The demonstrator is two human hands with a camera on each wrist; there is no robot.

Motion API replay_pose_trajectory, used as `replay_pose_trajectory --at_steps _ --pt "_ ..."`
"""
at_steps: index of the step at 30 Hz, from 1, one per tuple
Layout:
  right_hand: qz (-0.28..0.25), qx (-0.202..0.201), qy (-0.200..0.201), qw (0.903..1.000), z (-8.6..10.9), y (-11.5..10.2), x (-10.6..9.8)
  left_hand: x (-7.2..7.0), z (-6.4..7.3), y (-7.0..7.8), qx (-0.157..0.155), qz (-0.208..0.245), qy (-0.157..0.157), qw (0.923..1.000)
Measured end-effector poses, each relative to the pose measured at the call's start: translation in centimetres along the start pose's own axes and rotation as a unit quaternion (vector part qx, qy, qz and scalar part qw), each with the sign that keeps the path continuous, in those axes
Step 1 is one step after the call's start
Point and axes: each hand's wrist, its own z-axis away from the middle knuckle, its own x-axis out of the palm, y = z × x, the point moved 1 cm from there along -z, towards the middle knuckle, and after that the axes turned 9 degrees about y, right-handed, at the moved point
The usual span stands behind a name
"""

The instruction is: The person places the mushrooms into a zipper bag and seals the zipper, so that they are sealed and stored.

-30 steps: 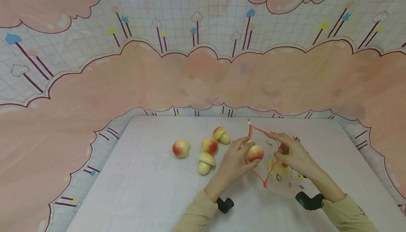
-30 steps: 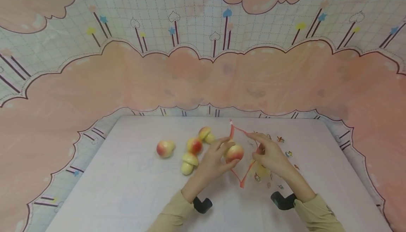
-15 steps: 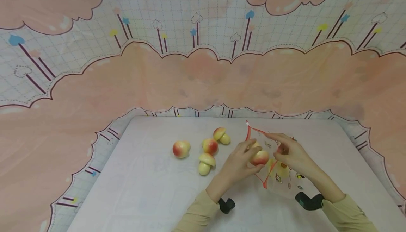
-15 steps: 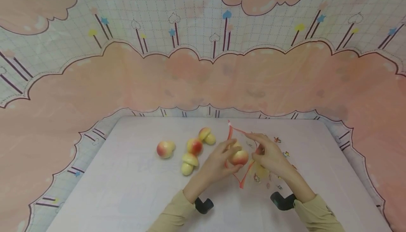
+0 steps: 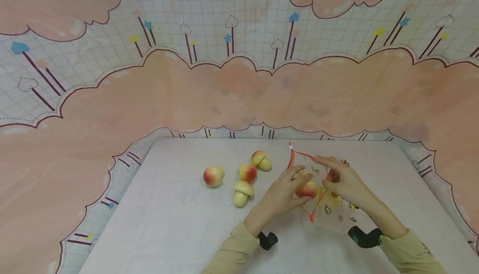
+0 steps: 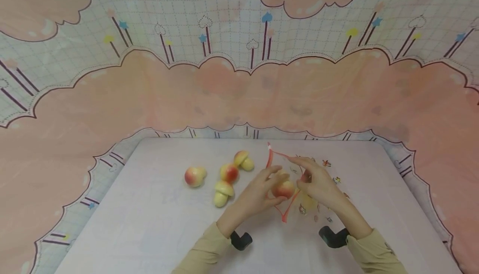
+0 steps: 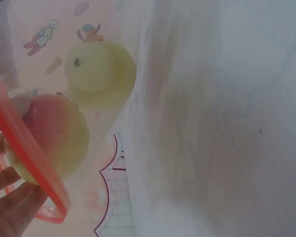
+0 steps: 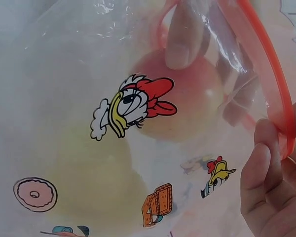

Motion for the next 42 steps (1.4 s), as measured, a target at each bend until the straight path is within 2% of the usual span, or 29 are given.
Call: replay_pose_trajectory --at_steps 6,12,17,22,28,31,36,42 --pt "-0.002 -0.003 0.004 1.0 0.03 -0.1 -0.05 0.15 0.18 -0.13 -0.001 -0.031 0.013 0.9994" --pt "0.004 -0.001 0.007 1.0 -0.06 0.0 -0.1 -0.2 0.18 -0.01 -0.041 -0.039 0.006 0.9984" --pt "0.008 0.004 0.006 0.9999 -0.13 0.02 -0.04 -0.05 0.37 -0.14 -0.068 -0.023 0.033 0.9969" --pt "0.001 0.002 0.004 1.0 -0.14 -0.15 -0.13 0.09 0.48 -0.13 -0.059 -0.009 0.066 0.996" --pt "-0.009 0.009 0.0 0.9999 -0.13 -0.24 -0.09 0.1 0.49 -0.01 -0.059 0.014 0.065 0.996" --pt "-0.014 0.016 -0.003 0.9998 -0.13 -0.32 -0.1 0.08 0.46 -0.02 -0.063 0.007 0.059 0.9962" --pt "-0.005 0.005 0.001 1.0 -0.2 -0.54 -0.33 -0.08 0.51 -0.01 -0.069 -0.022 0.043 0.9964" --pt "-0.003 -0.005 0.007 1.0 -0.26 -0.41 -0.29 -0.37 0.82 -0.03 -0.066 -0.047 0.053 0.9953"
